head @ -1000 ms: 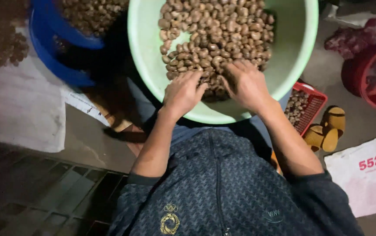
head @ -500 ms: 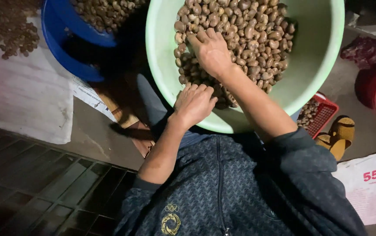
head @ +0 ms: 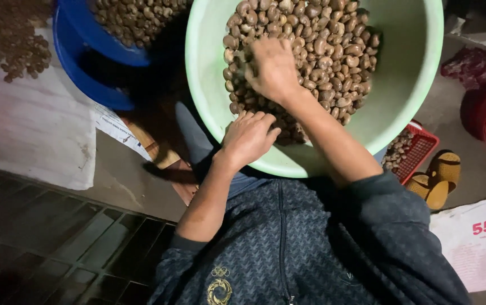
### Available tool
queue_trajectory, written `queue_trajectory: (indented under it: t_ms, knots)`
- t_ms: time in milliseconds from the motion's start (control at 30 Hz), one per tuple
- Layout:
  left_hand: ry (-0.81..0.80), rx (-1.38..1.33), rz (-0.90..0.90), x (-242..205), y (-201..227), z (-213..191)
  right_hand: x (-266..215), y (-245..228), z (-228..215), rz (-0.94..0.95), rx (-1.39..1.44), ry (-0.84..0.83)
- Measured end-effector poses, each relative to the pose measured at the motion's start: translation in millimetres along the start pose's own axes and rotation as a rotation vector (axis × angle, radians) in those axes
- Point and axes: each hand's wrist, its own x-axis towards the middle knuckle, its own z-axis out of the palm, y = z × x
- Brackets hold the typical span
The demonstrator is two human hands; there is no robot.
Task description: The person sits in front of a large green basin filled with cashew nuts and picks through them by hand, lifting handfuls and moving selected nuts aside into a red basket and onto a pile next to the basin. They continue sorting through the basin for the whole episode.
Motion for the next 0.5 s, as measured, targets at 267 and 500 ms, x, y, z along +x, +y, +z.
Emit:
queue_trajectory:
  t_ms: [267, 500]
  knots:
    - [0.087, -0.122, -0.03, 47.2, -32.9, -30.1, -25.0, 27.5, -95.1, 0.535, 1.445, 0.094]
    - [0.273, 0.071, -0.136, 108.6, -80.0, -16.7, -43.8, 50.3, -102.2, 0.742, 1.887, 0.248]
